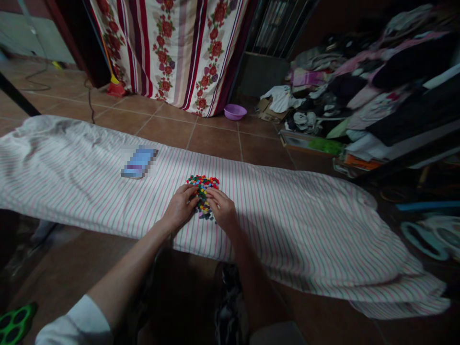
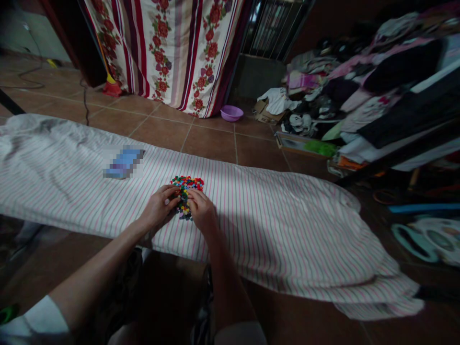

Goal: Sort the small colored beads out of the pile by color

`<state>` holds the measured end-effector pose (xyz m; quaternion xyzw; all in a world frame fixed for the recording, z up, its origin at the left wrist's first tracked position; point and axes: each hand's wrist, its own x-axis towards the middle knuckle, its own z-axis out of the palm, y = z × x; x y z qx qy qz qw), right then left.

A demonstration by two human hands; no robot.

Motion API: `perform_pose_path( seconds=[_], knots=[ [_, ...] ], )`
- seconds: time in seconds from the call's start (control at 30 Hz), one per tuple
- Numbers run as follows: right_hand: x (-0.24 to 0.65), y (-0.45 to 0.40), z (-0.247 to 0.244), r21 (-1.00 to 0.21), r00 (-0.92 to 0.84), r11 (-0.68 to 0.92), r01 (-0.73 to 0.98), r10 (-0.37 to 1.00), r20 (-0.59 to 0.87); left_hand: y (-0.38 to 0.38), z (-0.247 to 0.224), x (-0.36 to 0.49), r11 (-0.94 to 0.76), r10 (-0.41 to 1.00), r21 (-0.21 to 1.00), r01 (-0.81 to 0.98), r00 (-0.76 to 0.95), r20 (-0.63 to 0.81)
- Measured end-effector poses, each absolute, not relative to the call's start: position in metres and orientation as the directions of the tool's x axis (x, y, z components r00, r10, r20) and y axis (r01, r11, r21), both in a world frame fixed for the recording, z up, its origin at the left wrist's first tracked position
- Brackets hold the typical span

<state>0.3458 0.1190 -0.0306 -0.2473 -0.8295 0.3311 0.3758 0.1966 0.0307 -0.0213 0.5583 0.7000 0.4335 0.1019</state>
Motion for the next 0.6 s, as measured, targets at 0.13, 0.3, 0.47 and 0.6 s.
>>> perform_pose_path(
  seconds=[0.13,0.3,0.47,0.6],
  knots=[
    [0.337,0.124,-0.027,-0.688,-0.554,0.700,0.191,0.656,0.513,0.039,-0.019,0.197,0.001,0.854,0.751,0.661,-0.391,0.344],
    [0.331,0.136,-0.033,-0.646,-0.425,0.676,0.354,0.732,0.533,0.045,-0.020,0.189,0.099,0.799,0.725,0.682,-0.489,0.351],
    [0.329,0.144,-0.043,-0.599,-0.339,0.556,0.576,0.829,0.444,0.045,-0.028,0.180,0.202,0.786,0.650,0.733,-0.517,0.339],
    [0.323,0.146,-0.049,-0.620,-0.366,0.542,0.567,0.840,0.400,0.044,-0.037,0.179,0.168,0.827,0.667,0.726,-0.472,0.306]
  ],
)
